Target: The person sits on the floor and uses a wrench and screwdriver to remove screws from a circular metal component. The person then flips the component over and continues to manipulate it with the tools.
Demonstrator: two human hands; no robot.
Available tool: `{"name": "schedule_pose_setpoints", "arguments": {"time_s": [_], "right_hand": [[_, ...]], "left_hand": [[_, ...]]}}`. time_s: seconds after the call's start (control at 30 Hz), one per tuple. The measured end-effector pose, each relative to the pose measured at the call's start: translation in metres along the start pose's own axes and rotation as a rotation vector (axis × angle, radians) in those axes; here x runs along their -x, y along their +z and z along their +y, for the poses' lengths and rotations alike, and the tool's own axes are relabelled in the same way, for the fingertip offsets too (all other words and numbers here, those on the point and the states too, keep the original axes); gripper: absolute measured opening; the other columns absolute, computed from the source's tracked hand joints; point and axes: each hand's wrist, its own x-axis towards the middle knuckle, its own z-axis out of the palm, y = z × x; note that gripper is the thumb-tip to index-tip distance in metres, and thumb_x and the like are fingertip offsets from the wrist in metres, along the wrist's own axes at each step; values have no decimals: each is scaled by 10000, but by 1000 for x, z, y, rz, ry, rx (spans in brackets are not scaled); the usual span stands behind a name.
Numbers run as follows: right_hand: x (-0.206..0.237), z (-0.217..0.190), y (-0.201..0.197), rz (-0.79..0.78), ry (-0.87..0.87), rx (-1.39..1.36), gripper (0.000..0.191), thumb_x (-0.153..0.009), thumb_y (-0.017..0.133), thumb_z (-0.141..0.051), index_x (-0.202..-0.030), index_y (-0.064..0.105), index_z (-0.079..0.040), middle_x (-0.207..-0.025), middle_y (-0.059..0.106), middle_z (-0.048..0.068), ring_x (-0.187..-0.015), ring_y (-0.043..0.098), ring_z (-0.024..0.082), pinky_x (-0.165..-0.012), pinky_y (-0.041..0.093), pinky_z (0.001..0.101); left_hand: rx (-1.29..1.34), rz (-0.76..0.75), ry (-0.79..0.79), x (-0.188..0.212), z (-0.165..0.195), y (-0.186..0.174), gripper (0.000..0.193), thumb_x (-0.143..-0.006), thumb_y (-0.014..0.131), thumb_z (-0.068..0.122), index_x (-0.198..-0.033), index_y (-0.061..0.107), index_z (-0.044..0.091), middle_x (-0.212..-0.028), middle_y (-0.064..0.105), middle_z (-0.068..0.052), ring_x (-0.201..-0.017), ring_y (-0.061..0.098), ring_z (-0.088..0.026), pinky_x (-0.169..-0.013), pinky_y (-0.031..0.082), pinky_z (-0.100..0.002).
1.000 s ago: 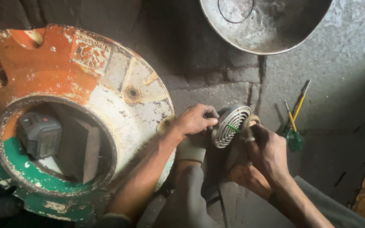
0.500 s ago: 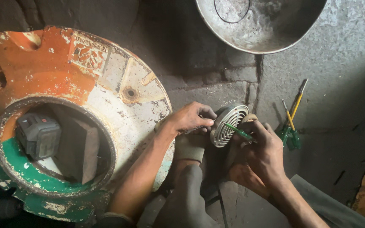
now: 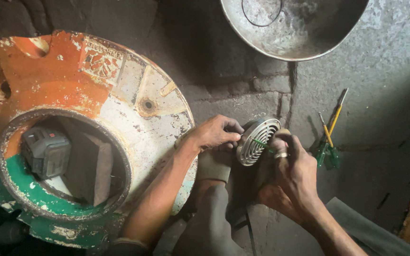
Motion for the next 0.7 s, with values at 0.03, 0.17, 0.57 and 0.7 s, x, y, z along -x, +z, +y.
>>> {"name": "schedule_pose_setpoints", "arguments": {"time_s": [0.03, 0.17, 0.57, 0.7], "right_hand": [[-2, -1, 1, -23, 131, 55, 276, -994, 614, -275, -1176, 706, -89, -943, 738, 217, -869, 744, 360, -741, 551, 414], [1, 1, -1, -13, -19, 84, 275, -859, 648, -153, -1118, 710, -85, -943, 754, 189, -860, 766, 343, -721, 582, 399], [4, -3, -6, -5, -120, 114, 342, -741, 690, -5, -1073, 715, -88, -1007, 697, 207, -922, 698, 379, -771, 550, 410], [2, -4, -7, -59, 15, 61, 312, -784, 677, 14, -1084, 694, -71, -999, 742, 153, -943, 733, 301, -795, 558, 369]], "left_hand": [[15, -1, 2, 0, -1, 0, 234, -909, 719, 92, -1119, 733, -10, -872, 736, -46, -678, 657, -70, -566, 547, -230], [-36, 4, 46, -2, -4, -1, 235, -909, 709, 109, -1116, 737, 0, -872, 755, -43, -675, 673, -65, -572, 542, -223], [-186, 47, 59, -5, -3, 1, 250, -896, 686, 162, -1103, 733, 29, -879, 745, -29, -629, 660, -89, -564, 547, -269], [-213, 39, 82, -7, -2, 1, 274, -896, 666, 165, -1133, 704, 33, -908, 734, -36, -636, 664, -101, -576, 557, -279]]}}
